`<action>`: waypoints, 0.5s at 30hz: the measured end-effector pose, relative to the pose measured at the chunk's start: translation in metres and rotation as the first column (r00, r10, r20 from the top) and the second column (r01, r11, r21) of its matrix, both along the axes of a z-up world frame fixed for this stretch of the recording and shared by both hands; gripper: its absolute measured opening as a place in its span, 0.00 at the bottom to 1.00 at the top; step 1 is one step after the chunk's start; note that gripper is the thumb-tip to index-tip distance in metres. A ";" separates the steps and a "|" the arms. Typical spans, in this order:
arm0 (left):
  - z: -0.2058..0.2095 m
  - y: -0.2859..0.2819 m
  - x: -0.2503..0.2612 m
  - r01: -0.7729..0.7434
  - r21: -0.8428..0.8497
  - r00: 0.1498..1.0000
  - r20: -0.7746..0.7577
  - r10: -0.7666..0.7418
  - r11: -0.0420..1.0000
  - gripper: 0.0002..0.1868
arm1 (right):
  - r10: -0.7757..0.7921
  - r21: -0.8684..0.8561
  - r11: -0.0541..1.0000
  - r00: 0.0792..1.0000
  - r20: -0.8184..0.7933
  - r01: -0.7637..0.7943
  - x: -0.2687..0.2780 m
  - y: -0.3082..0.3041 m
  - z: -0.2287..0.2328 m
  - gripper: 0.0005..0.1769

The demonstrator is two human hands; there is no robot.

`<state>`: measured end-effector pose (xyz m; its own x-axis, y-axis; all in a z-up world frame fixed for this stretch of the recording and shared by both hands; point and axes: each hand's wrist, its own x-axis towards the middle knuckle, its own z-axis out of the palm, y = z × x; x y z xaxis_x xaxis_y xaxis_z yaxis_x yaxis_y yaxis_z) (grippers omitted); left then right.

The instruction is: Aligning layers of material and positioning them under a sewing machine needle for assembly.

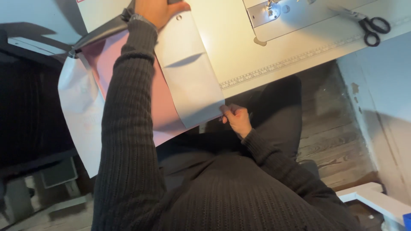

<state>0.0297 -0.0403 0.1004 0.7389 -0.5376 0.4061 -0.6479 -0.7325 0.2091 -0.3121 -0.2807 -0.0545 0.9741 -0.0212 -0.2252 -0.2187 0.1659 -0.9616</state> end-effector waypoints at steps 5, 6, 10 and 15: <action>0.012 -0.026 -0.056 0.005 -0.022 0.999 -0.052 -0.006 1.000 0.27 | 0.036 0.000 0.999 0.992 -0.119 -0.036 0.001 -0.003 -0.040 0.18; 0.008 -0.028 -0.068 0.025 -0.017 0.997 -0.070 -0.026 1.000 0.27 | 0.061 -0.037 0.997 0.995 -0.083 -0.064 0.001 -0.003 -0.052 0.20; 0.003 -0.039 -0.096 0.116 0.007 0.991 0.072 -0.116 0.993 0.32 | 0.103 -0.130 0.985 0.990 -0.101 -0.116 0.014 -0.002 -0.093 0.23; -0.021 -0.045 -0.121 0.103 0.091 0.992 0.063 -0.109 0.991 0.35 | 0.070 -0.094 0.991 0.977 -0.199 -0.090 0.028 0.005 -0.139 0.22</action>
<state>-0.0913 -0.0848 0.0798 0.6484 -0.6467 0.4018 -0.7331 -0.6727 0.1003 -0.2846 -0.2754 -0.1940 0.9110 0.0221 -0.4118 -0.4124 0.0433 -0.9100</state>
